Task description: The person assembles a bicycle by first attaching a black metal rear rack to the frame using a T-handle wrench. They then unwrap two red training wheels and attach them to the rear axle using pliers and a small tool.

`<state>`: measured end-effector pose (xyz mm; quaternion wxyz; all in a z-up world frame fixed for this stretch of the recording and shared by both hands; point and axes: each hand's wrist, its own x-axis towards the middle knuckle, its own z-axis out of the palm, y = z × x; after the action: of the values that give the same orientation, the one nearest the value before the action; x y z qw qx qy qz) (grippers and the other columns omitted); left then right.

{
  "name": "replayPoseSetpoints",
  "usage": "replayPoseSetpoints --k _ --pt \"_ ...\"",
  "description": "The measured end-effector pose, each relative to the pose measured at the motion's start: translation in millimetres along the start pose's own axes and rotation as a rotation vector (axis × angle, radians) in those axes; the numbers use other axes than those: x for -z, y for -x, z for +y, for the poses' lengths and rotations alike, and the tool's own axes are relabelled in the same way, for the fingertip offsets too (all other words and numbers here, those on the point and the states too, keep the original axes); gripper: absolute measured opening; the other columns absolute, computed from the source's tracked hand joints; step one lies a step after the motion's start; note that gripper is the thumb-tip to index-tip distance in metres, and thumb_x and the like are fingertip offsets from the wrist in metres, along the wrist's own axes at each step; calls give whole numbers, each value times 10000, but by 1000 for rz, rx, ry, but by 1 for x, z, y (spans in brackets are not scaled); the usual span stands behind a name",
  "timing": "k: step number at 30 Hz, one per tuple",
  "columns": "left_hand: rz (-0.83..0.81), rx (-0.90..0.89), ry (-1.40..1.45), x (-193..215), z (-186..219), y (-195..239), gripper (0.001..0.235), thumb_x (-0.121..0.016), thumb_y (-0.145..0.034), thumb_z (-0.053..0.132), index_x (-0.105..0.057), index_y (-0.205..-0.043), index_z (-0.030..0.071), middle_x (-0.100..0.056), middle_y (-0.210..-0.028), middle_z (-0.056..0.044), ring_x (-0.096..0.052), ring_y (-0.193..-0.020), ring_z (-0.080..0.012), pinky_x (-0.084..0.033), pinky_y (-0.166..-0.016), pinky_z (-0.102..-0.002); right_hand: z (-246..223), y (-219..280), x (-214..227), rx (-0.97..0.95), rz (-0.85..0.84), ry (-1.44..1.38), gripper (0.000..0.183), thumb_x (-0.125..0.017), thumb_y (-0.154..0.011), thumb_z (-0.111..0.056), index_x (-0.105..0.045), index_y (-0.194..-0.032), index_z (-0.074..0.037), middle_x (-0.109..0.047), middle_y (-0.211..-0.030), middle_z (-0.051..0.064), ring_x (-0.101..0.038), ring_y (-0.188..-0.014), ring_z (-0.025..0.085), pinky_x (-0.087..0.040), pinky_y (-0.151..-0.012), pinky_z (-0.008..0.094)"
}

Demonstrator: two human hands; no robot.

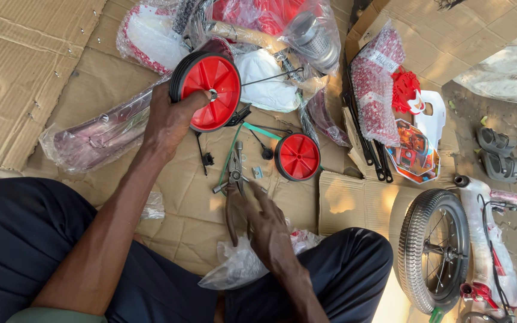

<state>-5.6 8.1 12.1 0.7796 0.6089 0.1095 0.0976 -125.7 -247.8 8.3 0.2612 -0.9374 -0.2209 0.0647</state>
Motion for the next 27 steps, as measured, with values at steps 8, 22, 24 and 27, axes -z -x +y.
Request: replayPoseSetpoints --k 8,22,24,27 --pt "-124 -237 -151 2 10 4 328 -724 -856 225 -733 -1100 7 -754 -955 -46 -677 -833 -111 -554 -787 -300 -8 -17 -53 -135 61 187 719 -754 -787 -362 -505 -1341 23 -572 -1239 268 -619 -1004 448 -536 -848 533" --pt "-239 -285 -64 9 16 1 326 -731 -878 195 -729 -1142 4 -747 -1002 -30 -655 -883 -96 -559 -811 -296 -40 -43 57 -585 184 -719 412 -615 -1023 -319 -749 -1267 -15 -761 -981 53 -626 -948 71 -469 -855 233" --pt "-243 -286 -57 9 19 2 332 -722 -870 200 -728 -1142 10 -749 -998 -14 -658 -879 -87 -563 -810 -293 -51 -43 66 -576 57 -758 425 -602 -1038 -283 -702 -1382 -55 -757 -996 117 -496 -752 165 -398 -663 308" --pt "-254 -252 -180 11 21 2 313 -731 -857 222 -728 -1092 15 -719 -886 -17 -617 -783 -91 -542 -718 -301 -63 -43 70 -539 -86 -934 469 -586 -980 -250 -603 -1410 -64 -770 -1038 91 -598 -737 158 -505 -668 301"
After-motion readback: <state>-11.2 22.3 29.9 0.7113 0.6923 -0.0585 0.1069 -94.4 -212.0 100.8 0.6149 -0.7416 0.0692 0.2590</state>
